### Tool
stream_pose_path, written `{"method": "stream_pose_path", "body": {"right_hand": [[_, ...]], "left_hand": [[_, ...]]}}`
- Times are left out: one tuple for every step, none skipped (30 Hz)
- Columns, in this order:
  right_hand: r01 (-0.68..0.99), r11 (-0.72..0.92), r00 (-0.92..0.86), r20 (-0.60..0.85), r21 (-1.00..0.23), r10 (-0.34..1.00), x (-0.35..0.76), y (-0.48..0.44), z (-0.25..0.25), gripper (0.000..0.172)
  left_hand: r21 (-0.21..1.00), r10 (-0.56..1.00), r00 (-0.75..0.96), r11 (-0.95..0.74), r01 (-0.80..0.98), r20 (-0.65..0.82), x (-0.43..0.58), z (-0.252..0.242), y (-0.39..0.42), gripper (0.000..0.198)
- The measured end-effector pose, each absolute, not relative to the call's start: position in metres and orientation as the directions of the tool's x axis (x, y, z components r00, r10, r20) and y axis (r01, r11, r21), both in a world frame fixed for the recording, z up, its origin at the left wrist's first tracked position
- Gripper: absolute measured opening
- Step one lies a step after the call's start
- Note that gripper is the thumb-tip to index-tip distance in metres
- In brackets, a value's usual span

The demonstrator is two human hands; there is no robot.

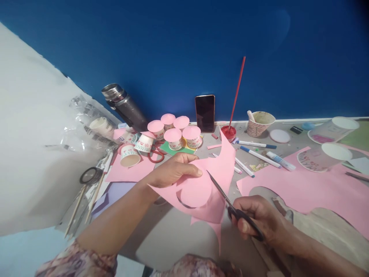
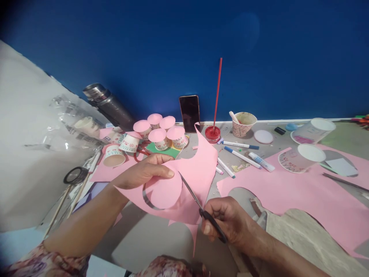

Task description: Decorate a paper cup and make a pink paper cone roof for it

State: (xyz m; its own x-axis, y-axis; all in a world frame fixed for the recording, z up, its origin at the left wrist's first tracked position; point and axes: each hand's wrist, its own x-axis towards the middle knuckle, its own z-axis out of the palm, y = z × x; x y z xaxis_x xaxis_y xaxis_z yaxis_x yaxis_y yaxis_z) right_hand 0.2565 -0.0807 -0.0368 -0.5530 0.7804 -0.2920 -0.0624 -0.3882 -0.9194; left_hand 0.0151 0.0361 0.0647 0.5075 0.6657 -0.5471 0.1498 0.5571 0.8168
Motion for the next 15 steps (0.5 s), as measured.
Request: {"method": "stream_pose_path", "body": {"right_hand": [[-0.050,-0.385,-0.550,-0.297,-0.921,0.780,0.2566,-0.0806,-0.0364,0.056],[-0.042,-0.384,-0.550,-0.299,-0.922,0.780,0.2567,-0.0805,-0.0360,0.057],[-0.041,-0.382,-0.551,-0.298,-0.923,0.779,0.2568,-0.0804,-0.0358,0.058],[-0.043,-0.382,-0.552,-0.297,-0.923,0.779,0.2570,-0.0803,-0.0357,0.058],[-0.048,-0.382,-0.553,-0.294,-0.923,0.780,0.2571,-0.0803,-0.0358,0.057],[-0.055,-0.378,-0.555,-0.287,-0.924,0.781,0.2572,-0.0802,-0.0359,0.057],[-0.058,-0.373,-0.557,-0.280,-0.926,0.782,0.2572,-0.0803,-0.0360,0.056],[-0.056,-0.368,-0.558,-0.276,-0.928,0.782,0.2572,-0.0804,-0.0363,0.056],[-0.055,-0.365,-0.557,-0.274,-0.930,0.784,0.2571,-0.0805,-0.0367,0.057],[-0.057,-0.362,-0.555,-0.272,-0.931,0.786,0.2571,-0.0807,-0.0372,0.057],[-0.060,-0.360,-0.554,-0.269,-0.931,0.788,0.2570,-0.0810,-0.0379,0.058],[-0.065,-0.360,-0.549,-0.268,-0.931,0.792,0.2570,-0.0813,-0.0387,0.058],[-0.070,-0.363,-0.546,-0.269,-0.929,0.794,0.2569,-0.0815,-0.0395,0.057],[-0.078,-0.369,-0.545,-0.270,-0.926,0.794,0.2569,-0.0817,-0.0402,0.056],[-0.083,-0.376,-0.548,-0.273,-0.923,0.791,0.2568,-0.0818,-0.0407,0.056]], "left_hand": [[0.819,0.671,0.501,0.554,0.152,-0.547,0.0148,0.0639,0.0368,0.019],[0.821,0.676,0.494,0.549,0.156,-0.547,0.0146,0.0633,0.0374,0.020],[0.822,0.679,0.490,0.546,0.162,-0.547,0.0144,0.0631,0.0380,0.020],[0.823,0.679,0.488,0.542,0.169,-0.548,0.0144,0.0633,0.0384,0.021],[0.825,0.679,0.489,0.536,0.180,-0.548,0.0144,0.0639,0.0386,0.021],[0.827,0.678,0.492,0.528,0.192,-0.547,0.0146,0.0646,0.0388,0.021],[0.830,0.677,0.494,0.519,0.204,-0.545,0.0147,0.0654,0.0388,0.022],[0.832,0.677,0.496,0.511,0.215,-0.544,0.0148,0.0661,0.0387,0.022],[0.833,0.677,0.495,0.506,0.225,-0.545,0.0148,0.0667,0.0386,0.022],[0.832,0.677,0.492,0.505,0.229,-0.547,0.0147,0.0670,0.0384,0.021],[0.830,0.677,0.489,0.508,0.231,-0.551,0.0146,0.0670,0.0381,0.021],[0.827,0.676,0.485,0.512,0.231,-0.554,0.0143,0.0670,0.0378,0.021],[0.826,0.676,0.483,0.514,0.232,-0.557,0.0140,0.0668,0.0375,0.021],[0.825,0.677,0.481,0.515,0.232,-0.557,0.0137,0.0668,0.0372,0.021],[0.825,0.677,0.481,0.515,0.232,-0.558,0.0133,0.0669,0.0370,0.021]]}}
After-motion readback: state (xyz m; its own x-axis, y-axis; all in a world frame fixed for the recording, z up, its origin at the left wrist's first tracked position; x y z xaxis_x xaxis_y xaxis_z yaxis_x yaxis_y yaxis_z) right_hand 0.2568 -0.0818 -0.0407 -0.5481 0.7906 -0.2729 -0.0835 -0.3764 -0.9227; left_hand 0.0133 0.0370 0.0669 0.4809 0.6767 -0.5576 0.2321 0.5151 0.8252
